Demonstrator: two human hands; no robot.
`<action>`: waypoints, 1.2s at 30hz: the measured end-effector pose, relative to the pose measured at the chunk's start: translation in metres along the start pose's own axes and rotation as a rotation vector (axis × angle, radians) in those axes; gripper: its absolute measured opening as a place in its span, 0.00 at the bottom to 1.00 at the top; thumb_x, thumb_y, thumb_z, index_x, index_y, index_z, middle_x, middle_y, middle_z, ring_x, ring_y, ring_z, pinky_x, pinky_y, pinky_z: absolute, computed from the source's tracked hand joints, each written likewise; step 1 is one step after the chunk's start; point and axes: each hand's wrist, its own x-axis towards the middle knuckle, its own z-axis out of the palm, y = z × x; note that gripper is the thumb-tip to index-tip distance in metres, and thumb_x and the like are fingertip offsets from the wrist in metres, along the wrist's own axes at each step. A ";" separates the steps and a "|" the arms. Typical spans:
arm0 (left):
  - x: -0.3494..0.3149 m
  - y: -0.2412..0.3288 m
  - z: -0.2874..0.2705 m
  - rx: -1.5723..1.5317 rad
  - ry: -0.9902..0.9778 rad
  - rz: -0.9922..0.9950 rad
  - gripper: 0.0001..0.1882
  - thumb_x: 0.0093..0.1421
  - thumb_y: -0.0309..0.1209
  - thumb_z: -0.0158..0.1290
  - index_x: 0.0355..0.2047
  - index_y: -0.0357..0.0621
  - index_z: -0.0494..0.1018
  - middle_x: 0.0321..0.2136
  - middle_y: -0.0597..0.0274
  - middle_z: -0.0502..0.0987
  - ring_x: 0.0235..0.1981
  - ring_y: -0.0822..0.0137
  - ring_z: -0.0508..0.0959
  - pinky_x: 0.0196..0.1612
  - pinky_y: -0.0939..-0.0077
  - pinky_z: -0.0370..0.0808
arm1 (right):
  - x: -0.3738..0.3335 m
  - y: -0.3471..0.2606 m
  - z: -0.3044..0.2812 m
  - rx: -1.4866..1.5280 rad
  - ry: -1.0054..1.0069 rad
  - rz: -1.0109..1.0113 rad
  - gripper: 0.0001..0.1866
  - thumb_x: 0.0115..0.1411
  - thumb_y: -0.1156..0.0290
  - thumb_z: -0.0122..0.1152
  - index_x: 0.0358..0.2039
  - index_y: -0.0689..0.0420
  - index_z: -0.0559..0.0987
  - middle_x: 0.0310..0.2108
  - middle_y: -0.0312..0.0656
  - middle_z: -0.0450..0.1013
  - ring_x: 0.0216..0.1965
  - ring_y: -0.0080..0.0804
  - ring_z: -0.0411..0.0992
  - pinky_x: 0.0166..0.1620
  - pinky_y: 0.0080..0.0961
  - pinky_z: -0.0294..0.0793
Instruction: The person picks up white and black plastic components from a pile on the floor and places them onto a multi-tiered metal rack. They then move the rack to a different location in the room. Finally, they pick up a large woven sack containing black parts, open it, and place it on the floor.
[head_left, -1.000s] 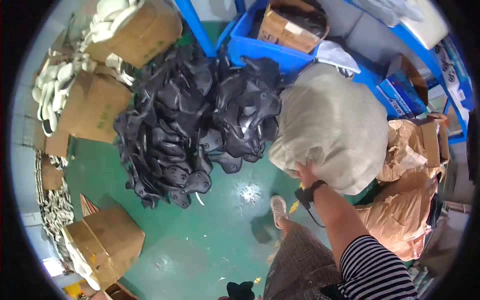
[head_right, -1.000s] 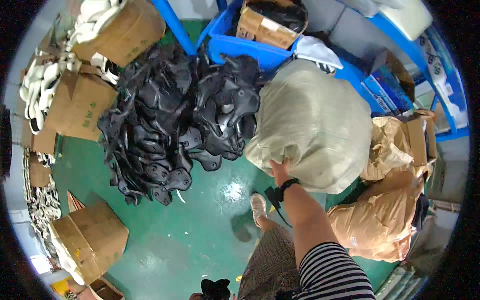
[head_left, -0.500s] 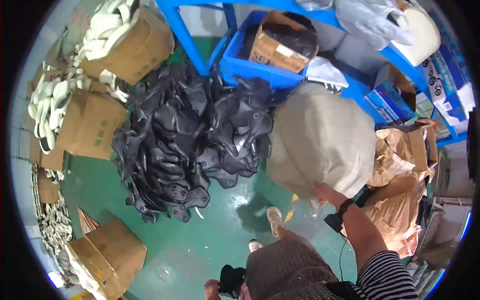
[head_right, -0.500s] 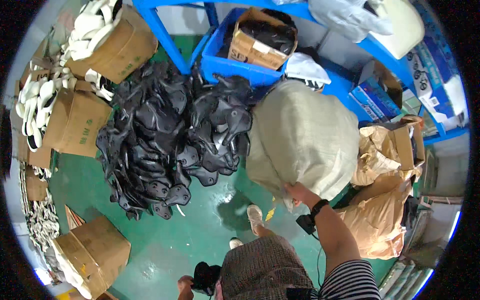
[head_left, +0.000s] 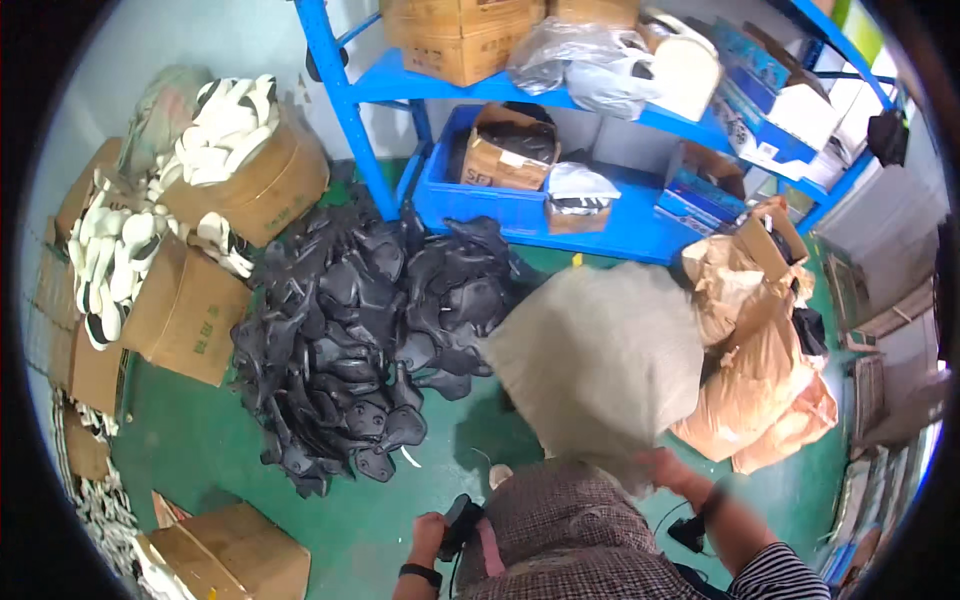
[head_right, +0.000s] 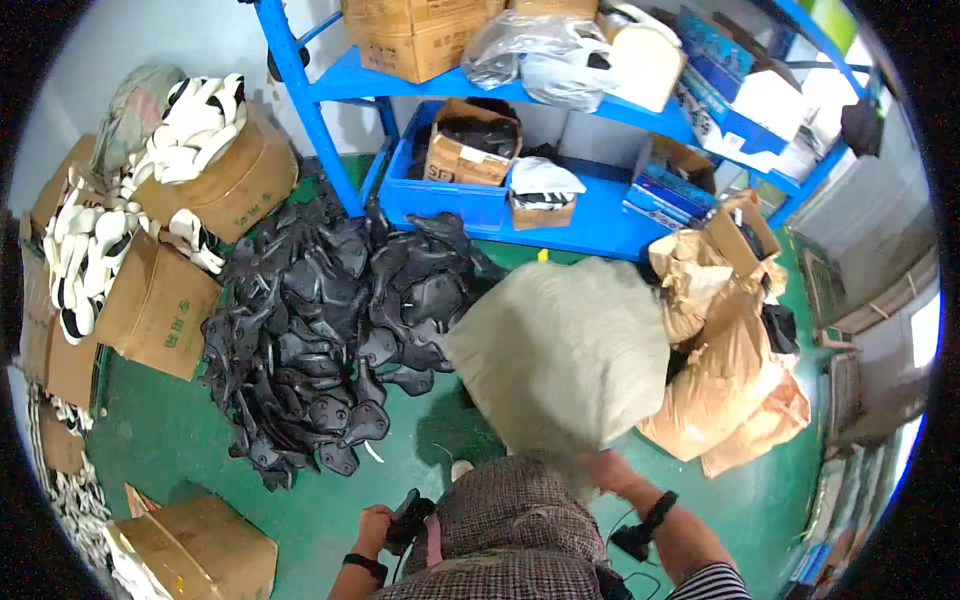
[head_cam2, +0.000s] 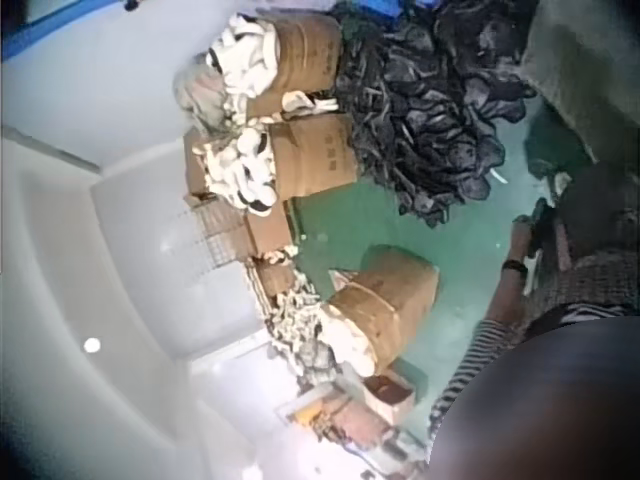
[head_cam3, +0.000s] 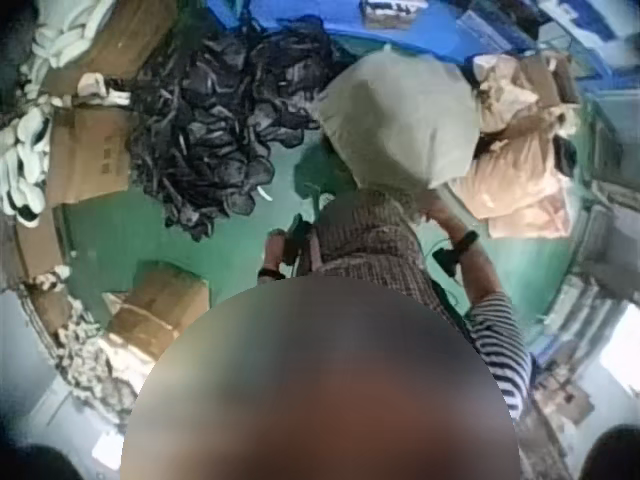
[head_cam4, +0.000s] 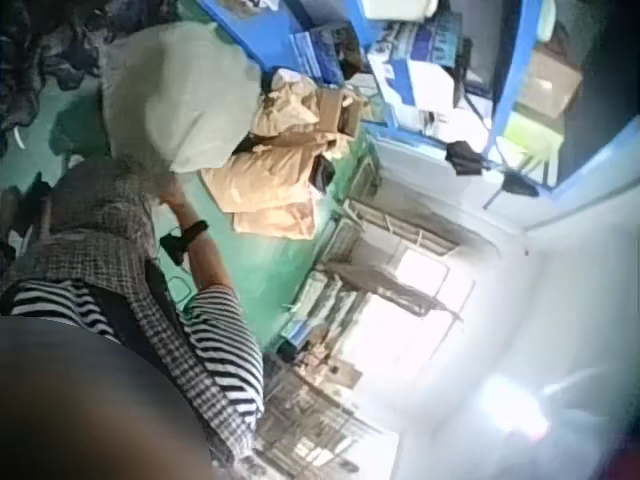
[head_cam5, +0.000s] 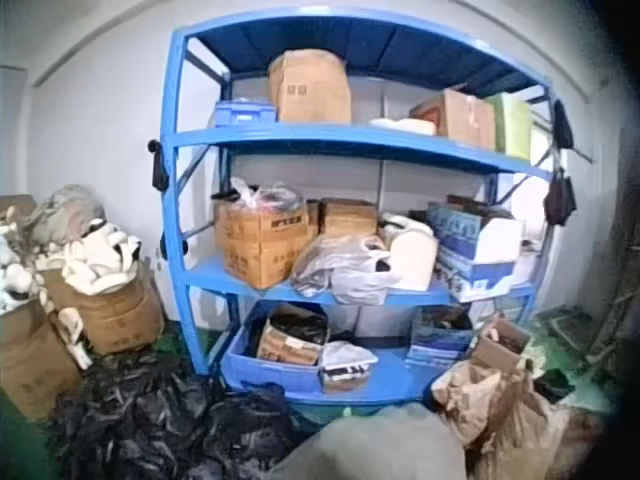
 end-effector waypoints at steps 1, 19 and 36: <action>-0.003 -0.006 -0.008 0.017 -0.045 0.003 0.08 0.42 0.20 0.43 0.17 0.36 0.73 0.15 0.61 0.72 0.17 0.72 0.69 0.20 0.76 0.64 | -0.016 -0.011 0.020 0.001 0.013 -0.033 0.18 0.58 0.60 0.47 0.36 0.63 0.76 0.20 0.43 0.71 0.18 0.26 0.69 0.19 0.25 0.70; -0.143 -0.122 0.100 0.188 -0.451 0.138 0.31 0.59 0.59 0.34 0.37 0.42 0.71 0.31 0.54 0.72 0.29 0.58 0.73 0.39 0.64 0.68 | -0.225 -0.083 0.131 1.121 0.531 -0.024 0.21 0.60 0.57 0.46 0.37 0.66 0.71 0.25 0.43 0.73 0.18 0.29 0.70 0.17 0.21 0.68; -0.161 0.029 0.105 0.368 -0.924 -0.161 0.19 0.54 0.34 0.51 0.41 0.31 0.70 0.38 0.58 0.74 0.38 0.67 0.73 0.43 0.73 0.69 | -0.229 -0.018 0.268 0.404 -0.182 -0.359 0.28 0.61 0.51 0.44 0.25 0.67 0.74 0.17 0.54 0.67 0.20 0.41 0.69 0.27 0.38 0.67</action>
